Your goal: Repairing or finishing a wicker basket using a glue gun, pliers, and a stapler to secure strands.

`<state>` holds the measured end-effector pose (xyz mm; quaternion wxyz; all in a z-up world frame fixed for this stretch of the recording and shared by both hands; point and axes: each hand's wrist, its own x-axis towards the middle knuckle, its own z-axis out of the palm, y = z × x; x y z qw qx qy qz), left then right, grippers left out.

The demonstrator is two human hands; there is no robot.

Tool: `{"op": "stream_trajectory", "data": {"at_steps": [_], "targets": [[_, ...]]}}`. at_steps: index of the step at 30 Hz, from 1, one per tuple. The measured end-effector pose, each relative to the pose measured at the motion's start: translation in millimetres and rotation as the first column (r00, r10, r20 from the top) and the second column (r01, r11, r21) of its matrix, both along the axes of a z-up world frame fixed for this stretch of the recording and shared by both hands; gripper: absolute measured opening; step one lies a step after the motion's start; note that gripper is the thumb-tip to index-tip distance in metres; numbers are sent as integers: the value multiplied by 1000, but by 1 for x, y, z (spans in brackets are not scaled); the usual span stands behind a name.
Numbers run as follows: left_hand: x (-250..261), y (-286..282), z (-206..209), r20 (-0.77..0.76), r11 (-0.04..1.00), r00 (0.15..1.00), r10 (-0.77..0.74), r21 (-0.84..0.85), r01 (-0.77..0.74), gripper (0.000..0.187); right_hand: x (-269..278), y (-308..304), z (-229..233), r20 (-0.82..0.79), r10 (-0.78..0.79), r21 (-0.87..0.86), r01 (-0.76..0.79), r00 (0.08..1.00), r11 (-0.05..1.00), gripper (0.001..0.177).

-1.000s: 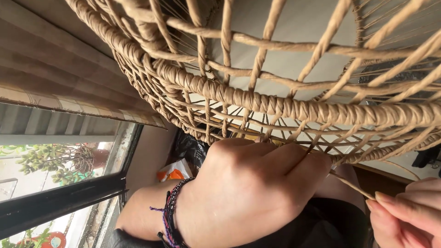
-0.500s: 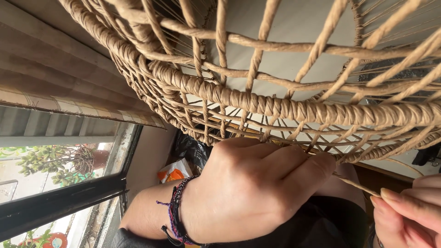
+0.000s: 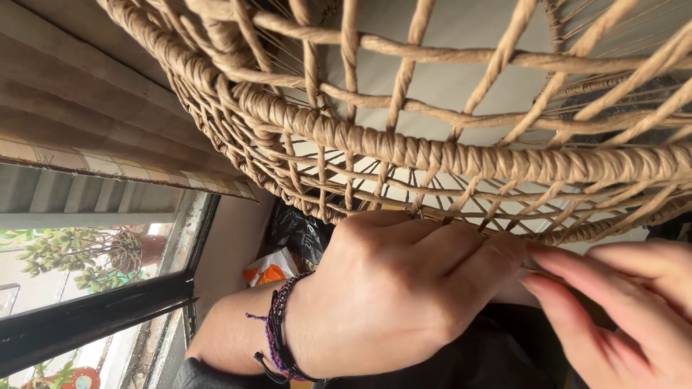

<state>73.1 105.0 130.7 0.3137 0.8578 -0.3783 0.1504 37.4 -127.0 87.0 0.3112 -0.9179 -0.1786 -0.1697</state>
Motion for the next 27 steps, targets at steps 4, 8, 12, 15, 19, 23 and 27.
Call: {"op": "stream_trajectory", "data": {"at_steps": [4,8,12,15,19,23,27], "targets": [[-2,-1,-2,25,999,999,42,22,-43,10,9,3,7,77,111,-56,-107,991,993,17],[-3,-2,-3,42,996,996,83,33,-85,5,20,3,15,98,222,-108,-211,970,971,12],[-3,-2,-4,75,995,993,88,46,-91,14,23,1,17,81,232,-118,-222,969,968,11],[-5,1,-4,73,994,992,103,38,-106,10,23,0,13,57,231,-95,-225,971,970,13],[-12,13,-2,-31,998,998,61,23,-61,25,23,2,12,72,233,-67,-229,970,971,10],[-17,18,-4,-83,986,992,94,-129,-104,22,27,-1,14,69,255,-88,-249,964,964,12],[-23,15,-10,-88,967,983,161,-187,-175,17,25,-1,12,72,264,-65,-260,962,964,10]]}}
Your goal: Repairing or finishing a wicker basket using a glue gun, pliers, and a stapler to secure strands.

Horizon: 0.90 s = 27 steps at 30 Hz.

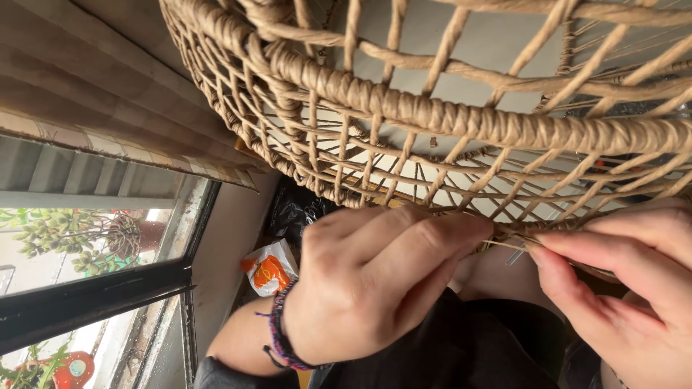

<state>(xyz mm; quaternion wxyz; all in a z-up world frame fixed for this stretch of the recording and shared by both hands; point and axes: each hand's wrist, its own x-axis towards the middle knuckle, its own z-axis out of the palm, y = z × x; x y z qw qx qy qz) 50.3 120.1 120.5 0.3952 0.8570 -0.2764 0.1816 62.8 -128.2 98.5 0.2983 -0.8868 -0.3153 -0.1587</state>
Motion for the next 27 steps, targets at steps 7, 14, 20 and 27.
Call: {"op": "stream_trajectory", "data": {"at_steps": [7,14,20,27], "targets": [[-25,-22,-48,-256,906,937,-239,-407,120,30,1,4,8,-42,-8,-17,7,999,1000,9],[-41,-52,-71,-478,517,683,-552,-839,-170,43,-9,15,14,-171,-59,52,69,983,996,6],[-38,-78,-65,-475,137,546,-691,-827,-546,40,-17,25,17,-223,-96,80,116,970,990,7],[-33,-90,-75,-475,115,698,-536,-860,-496,9,-16,31,19,-220,-109,79,129,969,988,3]]}}
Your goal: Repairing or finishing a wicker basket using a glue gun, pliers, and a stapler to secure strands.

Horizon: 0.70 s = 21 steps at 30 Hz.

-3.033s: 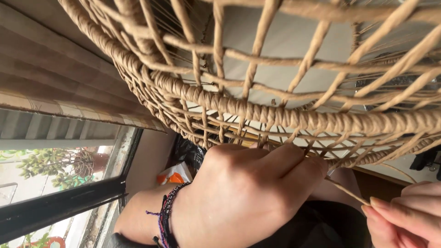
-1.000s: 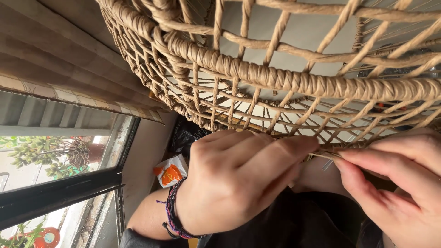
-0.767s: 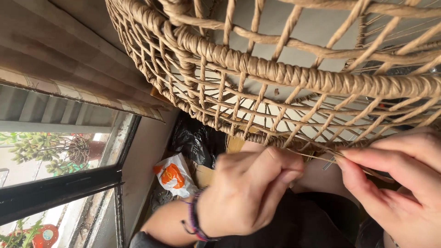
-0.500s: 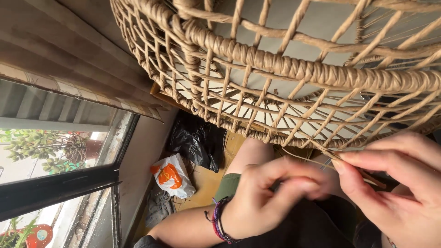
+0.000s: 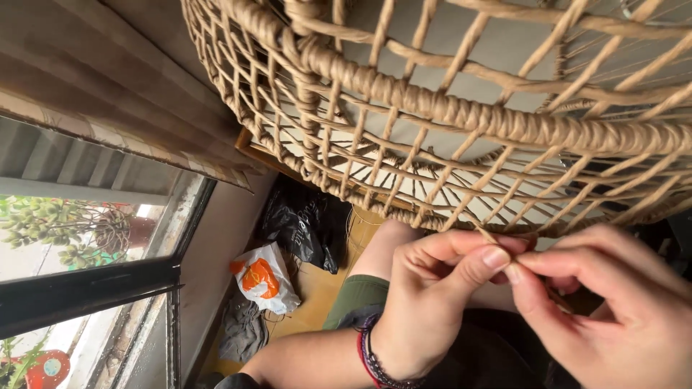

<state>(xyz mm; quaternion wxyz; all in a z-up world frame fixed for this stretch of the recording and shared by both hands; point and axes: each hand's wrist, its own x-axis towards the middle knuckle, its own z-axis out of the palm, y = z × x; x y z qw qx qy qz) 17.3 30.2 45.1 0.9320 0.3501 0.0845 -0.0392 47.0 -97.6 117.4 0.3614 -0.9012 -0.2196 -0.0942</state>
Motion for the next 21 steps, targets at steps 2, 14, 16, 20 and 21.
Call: {"op": "stream_trajectory", "data": {"at_steps": [2,14,16,20,21], "targets": [[-1,0,0,16,1000,1000,15,4,-15,6,-3,2,2,45,-43,-63,46,998,997,9],[-3,3,7,62,996,998,24,85,-29,10,-19,-16,-10,3,-49,-19,50,999,999,11],[-2,6,10,70,990,997,34,131,-43,10,-19,-15,-16,-21,-50,36,50,999,998,10],[-3,14,9,63,945,998,24,324,-43,14,-19,-9,-28,-60,-37,55,40,998,998,8],[-3,19,17,65,944,997,32,324,-52,14,-19,-8,-31,-58,-29,56,32,998,998,8]]}}
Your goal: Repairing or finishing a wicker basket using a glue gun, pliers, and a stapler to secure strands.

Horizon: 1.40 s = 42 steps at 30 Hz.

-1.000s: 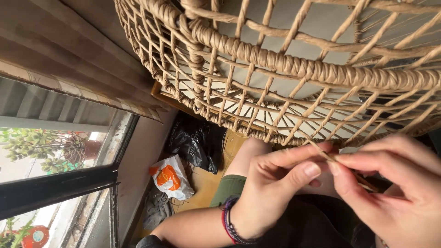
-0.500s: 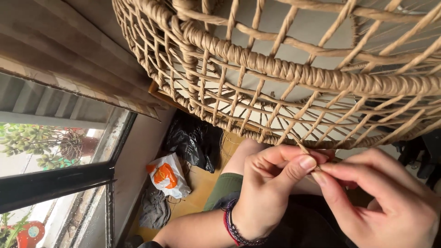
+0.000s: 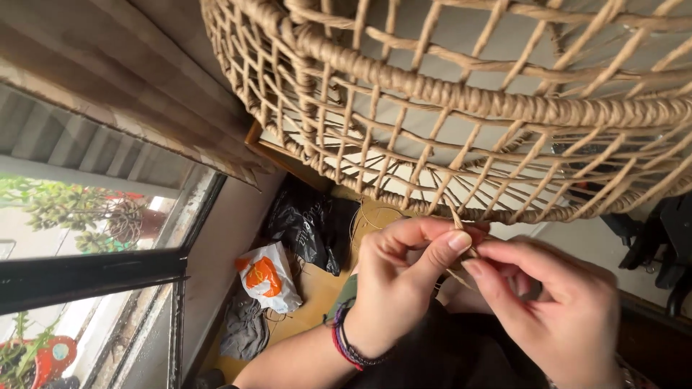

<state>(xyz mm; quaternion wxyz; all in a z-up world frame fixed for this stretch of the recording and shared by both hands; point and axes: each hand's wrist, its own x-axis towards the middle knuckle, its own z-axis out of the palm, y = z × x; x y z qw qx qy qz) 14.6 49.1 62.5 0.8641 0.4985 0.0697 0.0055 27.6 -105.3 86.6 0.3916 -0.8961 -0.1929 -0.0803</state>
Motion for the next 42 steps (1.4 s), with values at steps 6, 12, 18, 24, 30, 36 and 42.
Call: {"op": "stream_trajectory", "data": {"at_steps": [6,12,18,24,30,36,42], "targets": [[6,28,24,352,617,931,-94,755,-223,22,2,6,-15,-263,18,138,19,965,990,12],[6,36,29,458,257,827,-325,885,-389,12,2,6,-23,-429,197,431,8,882,902,16],[5,39,24,432,486,880,-199,823,-294,16,1,9,-27,-422,166,454,49,891,890,12],[-3,43,25,458,548,885,-79,762,-346,19,-2,12,-31,-467,165,497,104,869,861,15],[-10,20,17,646,518,734,-209,710,-477,19,-7,-16,-35,-404,95,455,111,910,883,35],[3,-61,16,639,734,688,-343,639,-228,12,-28,-79,-41,-241,3,462,112,971,880,42],[31,-151,7,518,625,631,-577,778,-66,35,-47,-182,-84,-149,-479,223,502,865,836,26]]}}
